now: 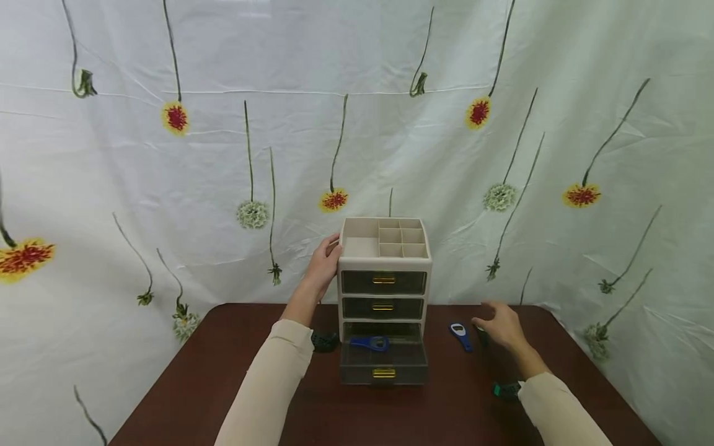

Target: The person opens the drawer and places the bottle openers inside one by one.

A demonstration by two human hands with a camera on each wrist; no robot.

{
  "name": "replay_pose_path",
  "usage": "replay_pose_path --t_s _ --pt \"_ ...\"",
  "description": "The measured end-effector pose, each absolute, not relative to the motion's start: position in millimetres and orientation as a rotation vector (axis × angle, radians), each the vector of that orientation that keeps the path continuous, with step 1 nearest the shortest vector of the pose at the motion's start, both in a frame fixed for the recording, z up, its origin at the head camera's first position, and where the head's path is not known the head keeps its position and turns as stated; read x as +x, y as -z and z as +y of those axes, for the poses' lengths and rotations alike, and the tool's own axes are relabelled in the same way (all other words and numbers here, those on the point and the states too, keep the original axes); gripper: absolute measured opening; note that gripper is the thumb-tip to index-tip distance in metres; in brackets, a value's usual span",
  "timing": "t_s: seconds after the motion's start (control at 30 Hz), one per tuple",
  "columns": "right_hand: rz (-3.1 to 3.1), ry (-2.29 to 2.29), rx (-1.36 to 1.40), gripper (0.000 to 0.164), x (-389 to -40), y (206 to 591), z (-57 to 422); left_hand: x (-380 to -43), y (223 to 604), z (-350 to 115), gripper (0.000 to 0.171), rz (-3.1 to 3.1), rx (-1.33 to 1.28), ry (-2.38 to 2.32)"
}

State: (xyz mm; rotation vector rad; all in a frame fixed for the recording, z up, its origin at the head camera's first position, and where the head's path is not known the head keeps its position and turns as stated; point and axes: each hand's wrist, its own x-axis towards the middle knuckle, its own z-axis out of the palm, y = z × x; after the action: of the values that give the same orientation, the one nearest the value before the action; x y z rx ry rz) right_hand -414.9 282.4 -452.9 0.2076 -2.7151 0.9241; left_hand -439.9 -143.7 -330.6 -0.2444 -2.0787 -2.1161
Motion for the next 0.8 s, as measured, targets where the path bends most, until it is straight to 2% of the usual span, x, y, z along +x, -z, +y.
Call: replay_pose_path --t_s 0.17,0.37,0.47,0.8 --pt "-2.777 -0.971 0.146 0.064 -418.2 468.7 284.1 -440.1 330.6 -145.5 0.047 -2.058 -0.255 2.121" --pt "-2.900 -0.859 0.079 0.083 -419.4 478.3 287.5 -439.0 330.1 -142.1 0.047 -2.049 -0.266 2.148" --pt "-2.963 -0.811 0.026 0.087 -420.3 479.4 287.5 -439.4 329.5 -141.1 0.046 -2.038 -0.265 2.152" --pt "-2.884 -0.994 -0.072 0.056 -429.9 485.0 288.7 -438.6 330.6 -144.8 0.047 -2.052 -0.261 2.147"
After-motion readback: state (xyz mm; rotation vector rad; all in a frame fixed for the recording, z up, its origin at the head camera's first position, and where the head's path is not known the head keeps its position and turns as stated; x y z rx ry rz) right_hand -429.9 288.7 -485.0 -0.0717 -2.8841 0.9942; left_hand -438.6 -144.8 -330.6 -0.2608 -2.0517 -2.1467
